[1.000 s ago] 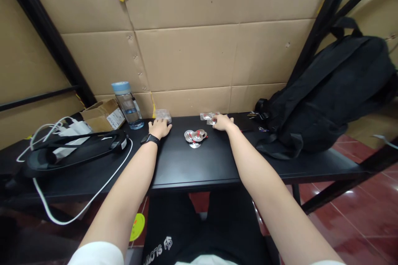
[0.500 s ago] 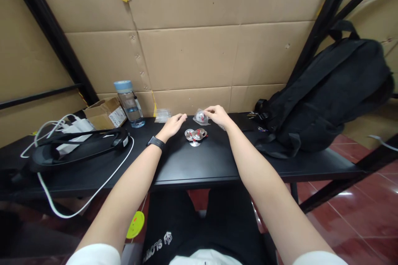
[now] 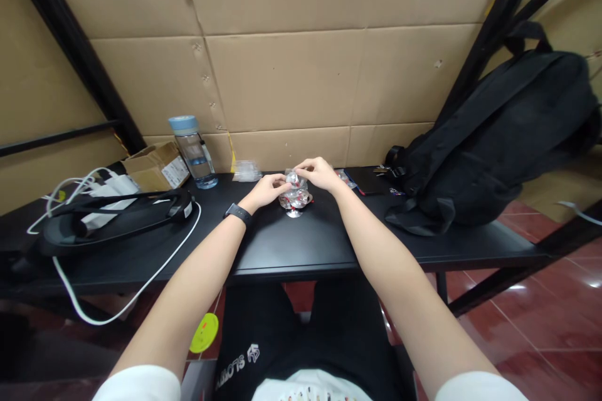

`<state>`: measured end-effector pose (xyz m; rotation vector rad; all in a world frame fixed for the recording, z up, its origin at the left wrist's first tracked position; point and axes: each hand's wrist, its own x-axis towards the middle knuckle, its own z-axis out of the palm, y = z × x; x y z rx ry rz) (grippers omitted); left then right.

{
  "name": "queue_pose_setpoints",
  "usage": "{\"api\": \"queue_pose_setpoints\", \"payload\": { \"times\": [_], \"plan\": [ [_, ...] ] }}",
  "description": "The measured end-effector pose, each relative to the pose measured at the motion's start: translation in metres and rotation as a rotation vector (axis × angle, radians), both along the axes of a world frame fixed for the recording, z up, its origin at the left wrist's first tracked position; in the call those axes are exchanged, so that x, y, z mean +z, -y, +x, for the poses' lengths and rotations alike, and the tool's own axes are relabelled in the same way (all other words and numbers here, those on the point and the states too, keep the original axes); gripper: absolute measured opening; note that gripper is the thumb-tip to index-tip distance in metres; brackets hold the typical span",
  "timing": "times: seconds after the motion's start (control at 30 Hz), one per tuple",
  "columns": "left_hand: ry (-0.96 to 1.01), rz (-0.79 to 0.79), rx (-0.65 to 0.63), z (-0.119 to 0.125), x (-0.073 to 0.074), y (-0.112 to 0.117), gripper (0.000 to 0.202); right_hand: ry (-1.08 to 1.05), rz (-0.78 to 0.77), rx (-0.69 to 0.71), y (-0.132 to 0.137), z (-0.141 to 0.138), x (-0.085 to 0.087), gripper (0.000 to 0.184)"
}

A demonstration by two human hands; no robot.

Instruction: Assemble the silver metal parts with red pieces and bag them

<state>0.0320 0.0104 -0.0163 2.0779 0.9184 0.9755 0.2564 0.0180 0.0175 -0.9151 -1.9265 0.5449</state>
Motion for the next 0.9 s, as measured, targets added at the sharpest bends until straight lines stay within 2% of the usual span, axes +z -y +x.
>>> {"api": "queue_pose_setpoints", "payload": {
  "times": [0.07,0.13,0.27,0.47,0.67,0.8,0.9],
  "plan": [
    [-0.004,0.034,0.034,0.0,-0.001,-0.003,0.039,-0.056,0.009,-0.042,-0.002,-0.001,-0.001,0.018],
    [-0.007,0.054,0.066,0.001,-0.002,-0.004,0.039,-0.085,-0.025,-0.027,-0.003,-0.001,-0.001,0.017],
    [0.027,0.051,0.067,0.001,0.0,-0.002,0.041,-0.212,-0.073,-0.036,-0.005,0.001,-0.001,0.019],
    [0.083,0.063,0.126,0.003,0.002,0.0,0.034,-0.45,-0.098,-0.012,-0.002,-0.002,0.002,0.039],
    [0.252,0.059,0.222,0.003,0.006,0.0,0.028,-0.437,-0.168,0.105,0.0,-0.004,-0.006,0.064],
    [0.178,0.094,0.274,0.0,0.008,0.002,0.039,-0.471,-0.224,-0.005,-0.008,-0.003,-0.014,0.055],
    [0.053,0.295,0.327,-0.001,0.011,0.008,0.042,-0.47,-0.259,-0.145,-0.012,-0.004,-0.018,0.05]
  ]
}}
